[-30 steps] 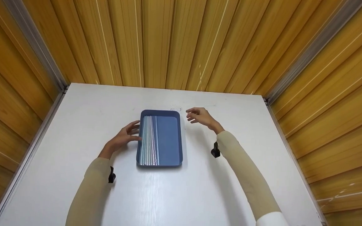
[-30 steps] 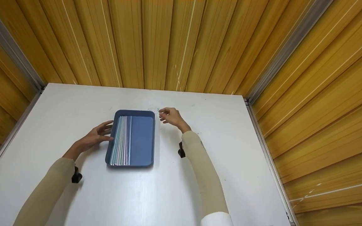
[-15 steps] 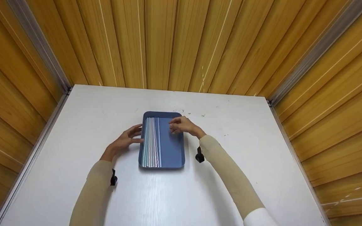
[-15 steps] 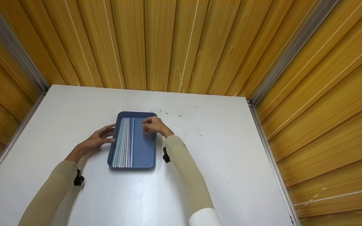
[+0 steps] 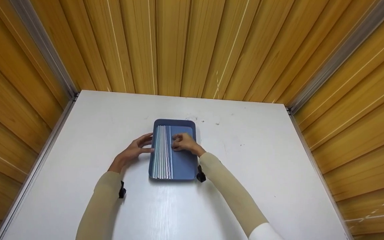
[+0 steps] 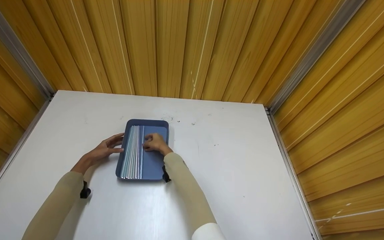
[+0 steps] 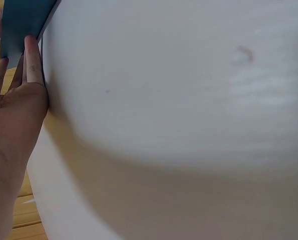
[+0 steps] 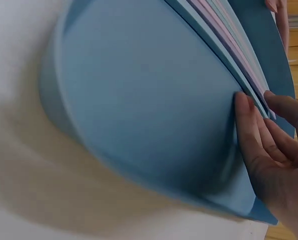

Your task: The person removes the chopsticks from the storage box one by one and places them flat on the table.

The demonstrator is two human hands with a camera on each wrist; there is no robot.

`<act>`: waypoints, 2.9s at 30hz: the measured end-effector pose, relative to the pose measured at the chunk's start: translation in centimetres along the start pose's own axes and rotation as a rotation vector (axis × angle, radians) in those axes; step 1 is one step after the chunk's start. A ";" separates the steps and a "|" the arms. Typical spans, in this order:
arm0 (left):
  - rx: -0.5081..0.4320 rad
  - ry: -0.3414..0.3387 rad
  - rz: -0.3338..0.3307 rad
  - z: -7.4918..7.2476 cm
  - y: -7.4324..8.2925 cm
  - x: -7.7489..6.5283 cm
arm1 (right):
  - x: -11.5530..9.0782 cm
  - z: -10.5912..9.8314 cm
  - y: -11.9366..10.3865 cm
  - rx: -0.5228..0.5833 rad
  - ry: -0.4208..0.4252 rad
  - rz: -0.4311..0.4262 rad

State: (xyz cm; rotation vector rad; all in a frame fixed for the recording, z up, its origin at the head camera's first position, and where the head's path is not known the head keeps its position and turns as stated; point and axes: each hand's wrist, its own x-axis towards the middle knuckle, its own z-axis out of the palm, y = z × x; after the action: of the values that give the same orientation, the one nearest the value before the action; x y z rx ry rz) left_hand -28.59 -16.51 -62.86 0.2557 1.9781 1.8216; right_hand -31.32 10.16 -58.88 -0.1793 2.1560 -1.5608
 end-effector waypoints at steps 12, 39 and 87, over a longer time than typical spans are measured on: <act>-0.028 -0.012 0.008 0.1 0.0 0.1 | -0.3 1.0 -0.3 -0.137 0.097 -0.038; -0.007 -0.015 0.066 0.0 -0.3 -0.2 | -1.2 1.6 0.1 -0.447 0.303 -0.132; 0.010 0.009 0.029 0.2 -0.3 -0.1 | -7.6 -7.8 -1.3 -0.330 0.191 -0.212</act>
State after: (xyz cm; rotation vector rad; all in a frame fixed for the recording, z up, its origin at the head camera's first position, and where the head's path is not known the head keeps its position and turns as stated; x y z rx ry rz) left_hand -28.35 -16.40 -63.15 0.2813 2.0002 1.8343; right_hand -28.24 19.23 -53.56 -0.3908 2.6128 -1.3648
